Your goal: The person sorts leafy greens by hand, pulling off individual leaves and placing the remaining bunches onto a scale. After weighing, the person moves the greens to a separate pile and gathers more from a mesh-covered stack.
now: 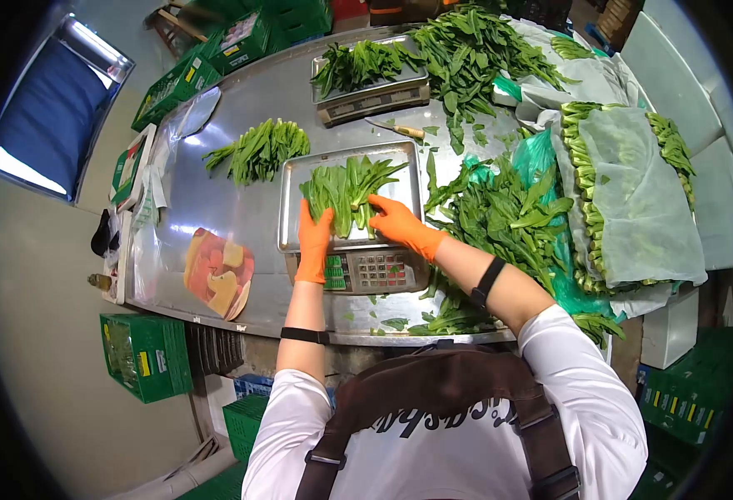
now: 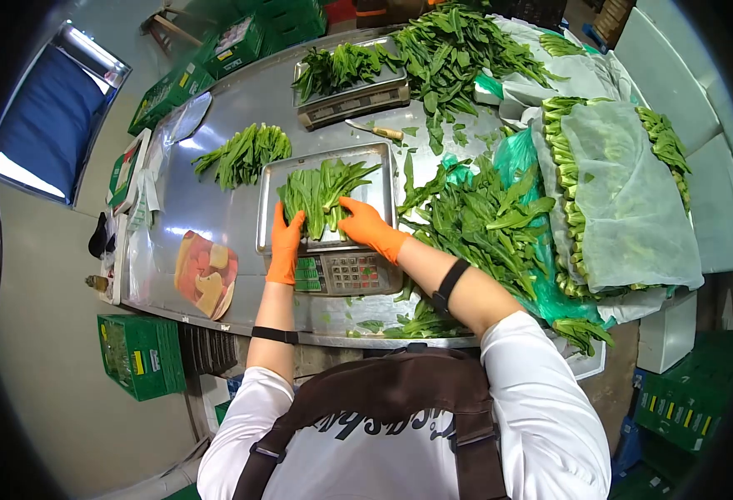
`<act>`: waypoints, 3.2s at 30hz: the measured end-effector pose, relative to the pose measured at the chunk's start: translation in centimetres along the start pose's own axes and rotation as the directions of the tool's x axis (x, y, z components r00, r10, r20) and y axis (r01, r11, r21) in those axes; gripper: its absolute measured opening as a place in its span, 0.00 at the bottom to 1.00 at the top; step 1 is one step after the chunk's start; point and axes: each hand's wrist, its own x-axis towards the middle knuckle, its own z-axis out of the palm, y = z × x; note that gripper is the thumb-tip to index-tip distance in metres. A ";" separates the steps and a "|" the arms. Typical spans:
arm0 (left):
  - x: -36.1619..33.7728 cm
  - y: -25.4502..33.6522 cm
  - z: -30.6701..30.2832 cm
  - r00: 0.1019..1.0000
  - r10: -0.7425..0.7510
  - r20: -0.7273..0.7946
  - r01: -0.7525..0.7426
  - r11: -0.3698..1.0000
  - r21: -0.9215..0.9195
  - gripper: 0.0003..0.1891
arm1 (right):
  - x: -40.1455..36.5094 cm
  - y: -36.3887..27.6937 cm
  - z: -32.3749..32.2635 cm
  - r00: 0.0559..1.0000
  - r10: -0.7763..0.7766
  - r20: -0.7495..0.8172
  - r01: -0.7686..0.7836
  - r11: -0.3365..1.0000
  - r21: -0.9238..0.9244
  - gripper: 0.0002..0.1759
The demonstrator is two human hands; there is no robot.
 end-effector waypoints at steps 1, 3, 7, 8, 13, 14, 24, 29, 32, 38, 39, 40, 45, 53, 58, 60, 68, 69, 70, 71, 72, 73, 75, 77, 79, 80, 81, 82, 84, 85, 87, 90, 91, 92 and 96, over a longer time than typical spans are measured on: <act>-0.2 -0.1 -0.3 0.995 0.048 -0.082 -0.037 0.990 0.134 0.38 | -0.7 -0.3 -0.7 0.999 -0.001 -0.041 -0.002 0.997 -0.083 0.31; -0.5 -1.0 -0.2 0.943 0.239 -0.233 -0.157 0.934 0.322 0.34 | -3.3 -1.2 -2.7 0.996 0.059 -0.066 -0.069 0.985 -0.158 0.29; -3.0 6.7 2.6 0.868 0.497 -0.009 -0.431 0.761 0.484 0.23 | -10.5 -5.0 -7.3 0.992 0.120 0.038 -0.120 0.993 -0.005 0.24; -2.9 6.9 3.5 0.868 0.496 -0.015 -0.428 0.763 0.485 0.23 | -12.2 -5.6 -8.4 0.997 0.062 0.047 -0.063 0.998 0.004 0.23; -1.6 6.1 6.3 0.853 0.518 0.060 -0.383 0.544 0.746 0.13 | -21.1 -11.0 -16.6 0.996 -0.034 0.082 0.043 0.992 -0.117 0.21; -2.3 7.2 6.1 0.879 0.476 0.011 -0.336 0.604 0.722 0.11 | -22.9 -11.1 -18.2 0.998 -0.046 0.030 0.051 0.985 -0.164 0.20; -7.0 6.4 9.0 0.896 0.382 0.225 -0.413 0.537 0.736 0.15 | -33.9 -16.1 -37.8 0.883 -0.157 -0.442 -0.111 0.846 -0.522 0.14; -9.3 10.0 10.8 0.851 0.511 0.119 -0.465 0.630 0.622 0.14 | -29.7 -12.6 -57.4 0.556 -0.330 -0.763 -0.355 0.735 -0.577 0.21; -12.9 13.3 13.0 0.868 0.486 0.096 -0.473 0.754 0.457 0.15 | -24.8 -11.0 -62.2 0.533 -0.344 -0.773 -0.466 0.643 -0.608 0.28; -20.8 15.2 14.6 0.889 0.445 0.106 -0.451 0.817 0.359 0.15 | -15.9 -11.3 -61.7 0.456 -0.059 -0.888 -0.809 0.387 -0.442 0.44; -21.9 14.7 14.3 0.906 0.415 0.085 -0.415 0.831 0.370 0.15 | -15.4 -11.7 -61.3 0.403 -0.020 -0.915 -0.870 0.302 -0.390 0.46; -23.0 14.1 13.8 0.920 0.385 0.067 -0.380 0.843 0.380 0.15 | -14.1 -11.3 -62.0 0.394 -0.019 -0.919 -0.872 0.308 -0.380 0.46; -27.1 13.6 11.3 0.979 0.184 -0.090 -0.137 0.913 0.383 0.15 | -14.2 -11.7 -65.9 0.545 -0.058 -0.837 -0.790 0.300 -0.535 0.33; -26.3 13.9 13.8 0.981 0.161 -0.107 -0.120 0.942 0.315 0.14 | -31.8 -12.7 -71.3 0.677 0.195 -0.710 -0.723 0.357 -0.591 0.35; -24.0 15.8 18.0 0.955 0.271 0.120 -0.296 0.905 0.307 0.16 | -29.2 -5.3 -68.2 0.642 0.063 -0.764 -0.719 0.396 -0.571 0.43; -23.8 17.4 19.4 0.937 0.311 0.159 -0.346 0.888 0.304 0.16 | -25.9 0.6 -70.8 0.560 0.036 -0.828 -0.781 0.356 -0.513 0.43; -24.8 16.8 20.7 0.892 0.365 0.268 -0.433 0.862 0.264 0.15 | -30.7 -5.8 -70.0 0.607 0.202 -0.768 -0.700 0.594 -0.397 0.40; -25.1 16.2 20.2 0.919 0.310 0.242 -0.371 0.889 0.268 0.15 | -32.6 -7.7 -69.0 0.640 0.232 -0.732 -0.599 0.748 -0.286 0.38; -25.5 16.0 19.8 0.944 0.251 0.215 -0.305 0.913 0.270 0.15 | -33.9 -8.5 -68.5 0.678 0.253 -0.691 -0.479 0.864 -0.153 0.36; -26.0 15.9 19.4 0.948 0.245 0.201 -0.293 0.920 0.261 0.15 | -34.7 -8.2 -68.6 0.679 0.254 -0.689 -0.482 0.862 -0.157 0.36; -26.2 15.6 19.0 0.950 0.241 0.198 -0.288 0.922 0.260 0.15 | -35.7 -7.9 -68.9 0.621 0.255 -0.741 -0.497 0.860 -0.121 0.34; -26.4 15.2 18.5 0.959 0.221 0.179 -0.265 0.923 0.280 0.15 | -36.6 -7.6 -69.2 0.559 0.254 -0.789 -0.508 0.858 -0.084 0.33; -26.7 15.2 18.1 0.967 0.201 0.154 -0.239 0.925 0.296 0.15 | -38.4 -7.8 -69.7 0.551 0.291 -0.782 -0.460 0.888 0.006 0.30; -26.8 15.5 18.0 0.969 0.195 0.155 -0.233 0.930 0.285 0.15 | -40.6 -8.3 -69.8 0.543 0.329 -0.773 -0.409 0.907 0.099 0.27; -26.6 15.5 18.2 0.968 0.193 0.160 -0.231 0.935 0.269 0.14 | -42.8 -9.1 -69.2 0.682 0.310 -0.662 -0.326 0.940 0.104 0.25; -26.4 15.4 18.4 0.963 0.201 0.181 -0.246 0.930 0.274 0.14 | -43.5 -9.4 -68.6 0.679 0.308 -0.666 -0.327 0.940 0.102 0.25; -26.1 15.4 18.7 0.957 0.209 0.203 -0.261 0.925 0.278 0.15 | -44.0 -9.8 -67.7 0.690 0.247 -0.681 -0.322 0.947 0.017 0.25; -25.9 15.4 19.1 0.956 0.211 0.206 -0.263 0.925 0.272 0.15 | -44.4 -10.3 -66.5 0.701 0.185 -0.689 -0.316 0.946 -0.068 0.25; -25.3 15.7 20.0 0.920 0.269 0.285 -0.345 0.901 0.264 0.15 | -45.1 -11.8 -64.0 0.714 0.158 -0.682 -0.323 0.938 -0.121 0.26; -25.1 16.0 20.5 0.920 0.268 0.286 -0.344 0.902 0.261 0.15 | -45.0 -11.4 -62.7 0.748 -0.073 -0.660 -0.178 0.935 -0.306 0.26; -25.0 16.6 21.6 0.903 0.260 0.341 -0.343 0.915 0.212 0.15 | -44.4 -11.7 -58.5 0.746 -0.352 -0.565 -0.016 0.839 -0.544 0.28; -24.9 17.8 23.1 0.856 0.281 0.434 -0.401 0.891 0.214 0.16 | -42.4 -12.0 -52.2 0.805 -0.439 -0.400 -0.164 0.483 -0.860 0.31; -24.8 17.9 23.5 0.860 0.272 0.432 -0.394 0.892 0.222 0.16 | -41.5 -11.1 -50.7 0.831 -0.379 -0.407 -0.200 0.479 -0.855 0.31; -24.8 17.9 24.0 0.832 0.306 0.464 -0.433 0.880 0.197 0.16 | -40.9 -10.0 -49.7 0.853 -0.318 -0.415 -0.237 0.472 -0.849 0.31; -25.0 17.4 24.7 0.763 0.390 0.515 -0.523 0.841 0.138 0.16 | -40.8 -8.2 -49.2 0.856 -0.338 -0.392 -0.236 0.419 -0.877 0.30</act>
